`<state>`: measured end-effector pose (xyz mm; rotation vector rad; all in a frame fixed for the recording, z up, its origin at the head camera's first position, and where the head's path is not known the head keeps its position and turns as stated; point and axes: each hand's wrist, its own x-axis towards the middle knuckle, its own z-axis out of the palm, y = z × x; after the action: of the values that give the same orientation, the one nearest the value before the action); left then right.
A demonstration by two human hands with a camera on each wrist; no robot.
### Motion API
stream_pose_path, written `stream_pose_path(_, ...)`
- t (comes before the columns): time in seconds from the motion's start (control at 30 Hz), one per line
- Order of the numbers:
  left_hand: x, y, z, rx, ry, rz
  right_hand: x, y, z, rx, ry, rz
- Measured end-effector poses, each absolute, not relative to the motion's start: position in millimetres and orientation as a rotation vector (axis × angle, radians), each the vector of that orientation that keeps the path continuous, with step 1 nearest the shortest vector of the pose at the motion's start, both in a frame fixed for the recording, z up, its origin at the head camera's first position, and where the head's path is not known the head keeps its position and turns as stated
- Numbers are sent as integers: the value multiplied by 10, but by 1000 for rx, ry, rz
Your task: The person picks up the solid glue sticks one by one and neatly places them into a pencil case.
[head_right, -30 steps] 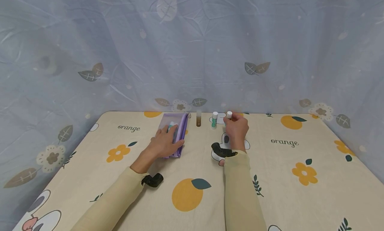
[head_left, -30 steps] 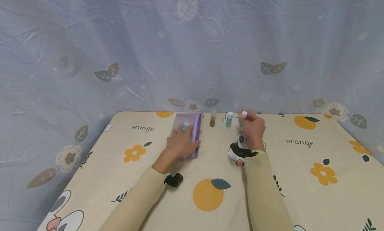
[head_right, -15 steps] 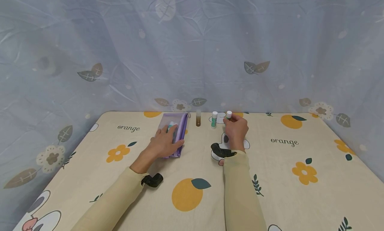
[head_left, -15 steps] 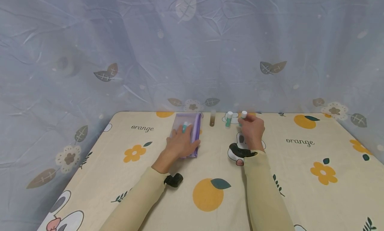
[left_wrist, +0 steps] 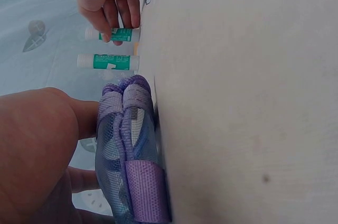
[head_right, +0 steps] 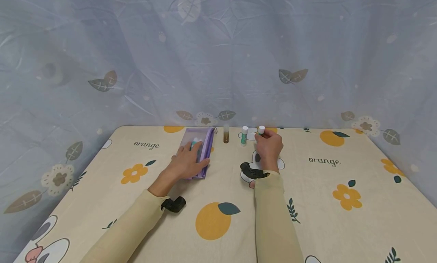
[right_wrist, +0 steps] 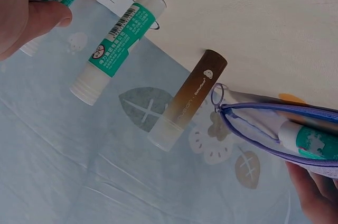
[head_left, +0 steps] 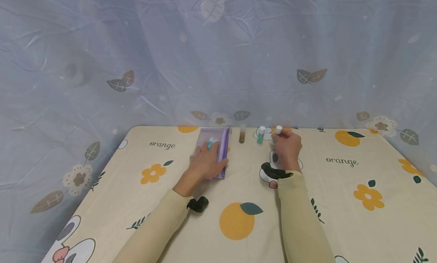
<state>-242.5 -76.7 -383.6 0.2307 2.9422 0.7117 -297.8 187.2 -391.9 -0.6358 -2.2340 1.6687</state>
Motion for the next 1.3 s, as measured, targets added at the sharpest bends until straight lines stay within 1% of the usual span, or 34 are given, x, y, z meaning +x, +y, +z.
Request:
stream_pose_path(0.6, -2437, -754, -3846, 218, 2937, 706, -2964, 1848, -3895, -597, -2277, 1652)
stream_pose_path(1.0, -2422, -752, -3842, 225, 2943, 711, -2980, 1862, -3795, -650, -2253, 1650)
stream_pose_path(1.3, -2429, -763, -3847, 238, 2943, 714, -2966, 1868, -3718, -631, -2247, 1640)
